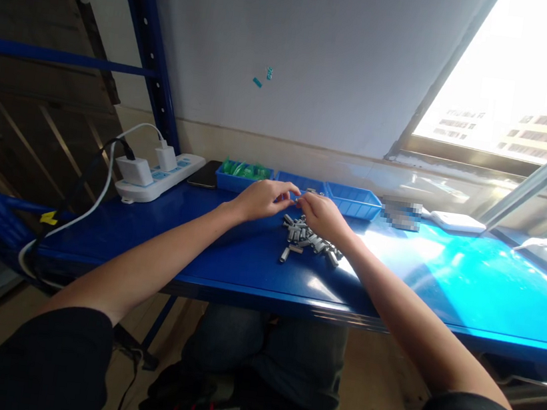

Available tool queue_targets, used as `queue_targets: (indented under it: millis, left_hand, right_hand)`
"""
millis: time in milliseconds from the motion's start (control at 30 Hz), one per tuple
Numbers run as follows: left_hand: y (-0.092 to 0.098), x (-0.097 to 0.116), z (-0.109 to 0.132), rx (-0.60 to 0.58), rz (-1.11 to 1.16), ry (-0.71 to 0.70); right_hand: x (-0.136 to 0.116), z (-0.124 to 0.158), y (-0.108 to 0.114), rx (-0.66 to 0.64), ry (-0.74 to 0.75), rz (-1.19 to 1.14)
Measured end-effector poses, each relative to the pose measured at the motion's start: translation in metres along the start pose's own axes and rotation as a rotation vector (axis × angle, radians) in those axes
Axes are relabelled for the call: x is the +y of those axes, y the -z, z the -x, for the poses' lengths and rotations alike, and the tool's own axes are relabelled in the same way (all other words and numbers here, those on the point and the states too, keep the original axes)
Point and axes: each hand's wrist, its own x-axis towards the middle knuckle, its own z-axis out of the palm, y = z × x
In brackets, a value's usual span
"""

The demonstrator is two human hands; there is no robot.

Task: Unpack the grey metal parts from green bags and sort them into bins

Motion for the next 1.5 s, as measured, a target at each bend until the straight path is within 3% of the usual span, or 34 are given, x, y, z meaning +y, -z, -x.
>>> queue_targets:
  millis: [467,700,1000,1500]
  left_hand:
    - [-0.002,-0.002,-0.002,-0.023,-0.009,0.004]
    - [-0.004,-0.005,-0.002,0.028,0.227,0.157]
    - [-0.007,-0.002,-0.003,-0.05,0.418,0.218]
    - [-0.015,0.009,0.001,0.011,0.12,0.109]
  right_hand:
    - [-0.002,0.001,-0.003,0.0,0.019,-0.067]
    - [-0.004,0.003,0.005,0.059,0.039,-0.096]
    - [-0.002,0.002,0.004,0.043,0.062,-0.076]
    - [-0.005,0.002,-0.003,0.09,0.016,-0.046]
